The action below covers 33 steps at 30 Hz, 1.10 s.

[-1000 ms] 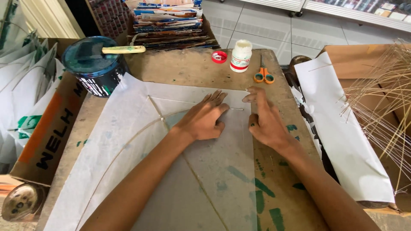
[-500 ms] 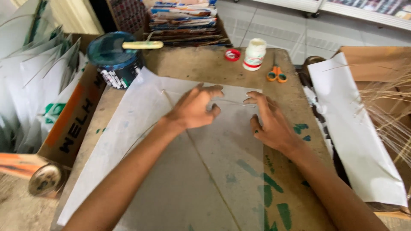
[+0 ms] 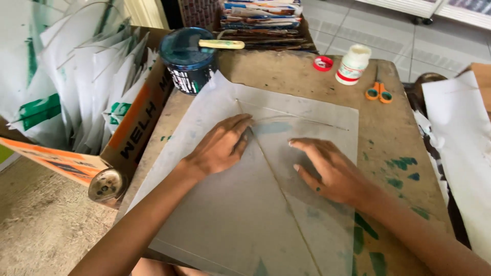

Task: Trimming excess paper from around a kite frame using scissors

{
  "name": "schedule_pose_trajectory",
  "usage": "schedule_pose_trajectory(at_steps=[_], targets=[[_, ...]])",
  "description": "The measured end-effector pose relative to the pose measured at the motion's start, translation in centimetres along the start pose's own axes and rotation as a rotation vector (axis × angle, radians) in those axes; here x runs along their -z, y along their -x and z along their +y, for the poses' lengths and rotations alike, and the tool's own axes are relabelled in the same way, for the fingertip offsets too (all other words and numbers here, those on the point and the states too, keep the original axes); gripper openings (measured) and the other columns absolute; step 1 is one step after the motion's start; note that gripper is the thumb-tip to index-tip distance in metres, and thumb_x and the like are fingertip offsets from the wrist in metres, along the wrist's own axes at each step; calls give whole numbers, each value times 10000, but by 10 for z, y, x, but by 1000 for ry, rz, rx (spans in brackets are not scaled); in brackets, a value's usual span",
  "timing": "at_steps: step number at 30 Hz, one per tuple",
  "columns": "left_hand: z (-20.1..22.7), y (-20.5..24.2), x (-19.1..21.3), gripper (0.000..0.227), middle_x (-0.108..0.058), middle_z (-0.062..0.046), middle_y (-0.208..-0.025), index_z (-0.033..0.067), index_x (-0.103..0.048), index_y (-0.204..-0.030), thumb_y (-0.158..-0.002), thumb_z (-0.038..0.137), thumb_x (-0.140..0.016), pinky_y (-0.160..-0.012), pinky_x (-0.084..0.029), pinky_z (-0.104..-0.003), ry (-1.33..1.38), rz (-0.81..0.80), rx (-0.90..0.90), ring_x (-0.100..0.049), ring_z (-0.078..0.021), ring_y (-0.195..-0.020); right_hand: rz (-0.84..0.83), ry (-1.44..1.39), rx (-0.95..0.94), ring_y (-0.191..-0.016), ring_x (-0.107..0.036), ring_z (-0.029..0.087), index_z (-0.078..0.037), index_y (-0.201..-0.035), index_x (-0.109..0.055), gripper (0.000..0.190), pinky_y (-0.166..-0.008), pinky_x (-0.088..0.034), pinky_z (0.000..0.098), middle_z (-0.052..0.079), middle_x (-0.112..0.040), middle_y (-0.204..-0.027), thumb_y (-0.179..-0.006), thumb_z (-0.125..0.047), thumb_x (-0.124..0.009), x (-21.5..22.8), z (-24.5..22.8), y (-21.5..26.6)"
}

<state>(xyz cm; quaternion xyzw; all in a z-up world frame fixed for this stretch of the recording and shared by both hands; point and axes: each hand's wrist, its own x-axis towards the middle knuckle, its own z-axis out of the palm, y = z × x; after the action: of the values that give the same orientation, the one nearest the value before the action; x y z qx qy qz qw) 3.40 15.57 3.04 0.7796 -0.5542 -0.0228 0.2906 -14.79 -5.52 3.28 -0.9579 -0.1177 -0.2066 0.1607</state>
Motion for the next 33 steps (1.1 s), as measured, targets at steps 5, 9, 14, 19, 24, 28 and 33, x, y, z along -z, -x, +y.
schedule_pose_trajectory(at_steps=[5,9,14,19,24,28,33], targets=[[-20,20,8,455,-592,-296,-1355,-44,-559,-1377,-938,73,-532,-1093,-446,-536,15,3,22,-583,-435,-1271,-126,-110,34,-1236,-601,377,-104,-1434,-490,466,-999,-460,561,146,-642,-1318,-972,-148,-532,-25,-9,-21],[-25,31,5,432,-579,-289,-1381,-29,-581,-1360,-964,139,-544,-1084,-462,-513,-1,11,27,-578,-413,-1285,-152,-145,43,-1248,-587,362,-129,-1468,-456,513,-1011,-455,547,129,-614,-1343,-959,-66,-456,-46,-13,-33],[-33,27,1,432,-577,-291,-1373,-44,-582,-1353,-981,167,-519,-1120,-417,-542,-68,16,-49,-558,-418,-1304,-134,-90,60,-1245,-587,347,-132,-1438,-481,498,-1008,-455,521,122,-631,-1307,-948,-55,-442,-65,-3,-36],[-25,9,1,412,-582,-290,-1357,-69,-598,-1305,-987,140,-438,-1155,-377,-564,-107,-16,-108,-556,-403,-1301,-124,-100,60,-1247,-578,353,-104,-1431,-496,464,-1020,-426,522,142,-656,-1259,-971,-86,-438,-53,-14,-38],[-26,-14,-14,370,-680,-163,-1225,24,-687,-1198,-965,210,-468,-1189,-293,-587,-309,1,-16,-621,-302,-1244,-92,-160,-25,-1282,-559,372,-98,-1461,-466,464,-1047,-399,542,173,-650,-1292,-999,-142,-460,-29,-13,-36],[-18,-50,-25,265,-690,-108,-1050,52,-714,-1079,-951,200,-535,-1126,-382,-549,-302,67,-62,-685,-283,-1082,93,-13,-251,-1029,-678,392,-180,-1316,-603,453,-909,-517,495,138,-699,-1098,-873,-234,-685,-12,17,-28],[3,-112,-43,135,-692,-78,-910,70,-714,-985,-940,165,-631,-945,-490,-512,-146,85,-110,-688,-296,-950,303,-218,-652,-691,-672,221,-109,-1061,-682,229,-616,-537,315,81,-695,-817,-840,-117,-742,10,124,-10]])
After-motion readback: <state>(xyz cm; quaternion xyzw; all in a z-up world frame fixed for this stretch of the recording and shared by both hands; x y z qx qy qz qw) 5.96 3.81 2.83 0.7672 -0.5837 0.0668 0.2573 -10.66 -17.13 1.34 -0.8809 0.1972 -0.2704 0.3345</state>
